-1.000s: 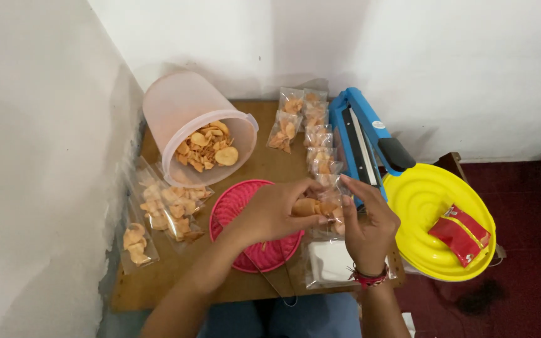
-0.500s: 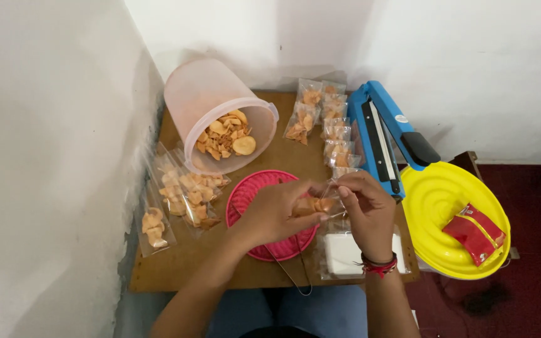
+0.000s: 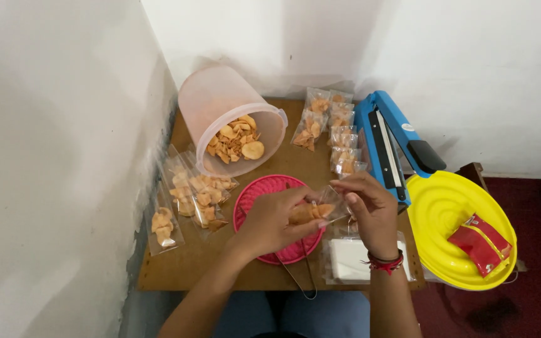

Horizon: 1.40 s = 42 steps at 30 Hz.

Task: Sealing small plastic bags of chips using a manual heat sealer

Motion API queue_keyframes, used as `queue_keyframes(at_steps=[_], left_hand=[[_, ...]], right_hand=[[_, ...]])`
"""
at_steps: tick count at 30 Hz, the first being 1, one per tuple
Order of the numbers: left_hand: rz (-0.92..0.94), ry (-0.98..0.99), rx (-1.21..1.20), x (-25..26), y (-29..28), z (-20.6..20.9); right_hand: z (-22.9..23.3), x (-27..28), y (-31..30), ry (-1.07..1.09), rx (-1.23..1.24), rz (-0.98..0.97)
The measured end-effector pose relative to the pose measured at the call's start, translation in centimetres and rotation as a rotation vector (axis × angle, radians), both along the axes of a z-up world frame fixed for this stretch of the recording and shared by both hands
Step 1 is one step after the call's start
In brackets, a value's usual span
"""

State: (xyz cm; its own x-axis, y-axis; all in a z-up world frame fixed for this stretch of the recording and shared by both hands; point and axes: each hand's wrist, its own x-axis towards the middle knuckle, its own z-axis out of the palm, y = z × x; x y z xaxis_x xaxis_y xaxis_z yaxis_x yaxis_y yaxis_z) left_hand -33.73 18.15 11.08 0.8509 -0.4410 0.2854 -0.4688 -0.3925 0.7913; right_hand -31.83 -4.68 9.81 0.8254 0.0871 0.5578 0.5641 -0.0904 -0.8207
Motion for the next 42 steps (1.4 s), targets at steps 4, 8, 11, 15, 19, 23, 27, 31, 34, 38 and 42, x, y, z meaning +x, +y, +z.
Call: queue_keyframes(at_steps=[4, 8, 11, 15, 19, 23, 27, 31, 34, 38, 42], left_hand=[[0.040, -0.011, -0.044, -0.3, -0.1, -0.5], [0.044, -0.007, -0.108, -0.7, -0.2, -0.6], [0.065, 0.000, -0.164, -0.9, 0.0, -0.9], [0.119, 0.010, -0.198, -1.0, 0.5, -1.4], [0.140, 0.014, -0.201, -0.9, 0.4, -3.0], [0.117, 0.147, -0.422, -0.1, 0.5, -4.7], [0.167, 0.148, -0.444, 0.3, 0.6, -5.8], [0.150, 0.128, -0.409, 0.1, 0.3, -6.3], [0.214, 0.086, -0.306, -0.7, 0.9, -4.6], [0.399, -0.178, -0.236, -1.6, 3.0, -4.2], [0.499, -0.294, -0.236, -4.0, 6.2, -8.5]], right_hand=[[-2.1, 0.2, -1.0, -0.004, -0.018, 0.001], [-2.4, 0.1, -1.0, -0.022, -0.014, -0.027], [-1.8, -0.1, -0.7, 0.009, 0.016, 0.008], [-2.1, 0.0, -0.7, 0.047, 0.039, 0.041], [-2.6, 0.6, -0.8, 0.089, 0.007, -0.008], [-2.1, 1.8, -0.9, 0.177, -0.029, -0.018], [0.4, 2.5, 0.1, 0.297, -0.204, 0.050], [1.4, 3.6, 1.9, 0.362, -0.212, 0.118], [1.2, 7.2, 1.0, 0.309, -0.305, 0.155], [0.5, 15.6, -1.7, 0.190, -0.574, -0.020], [-4.8, 26.0, -1.2, 0.141, -0.874, -0.137]])
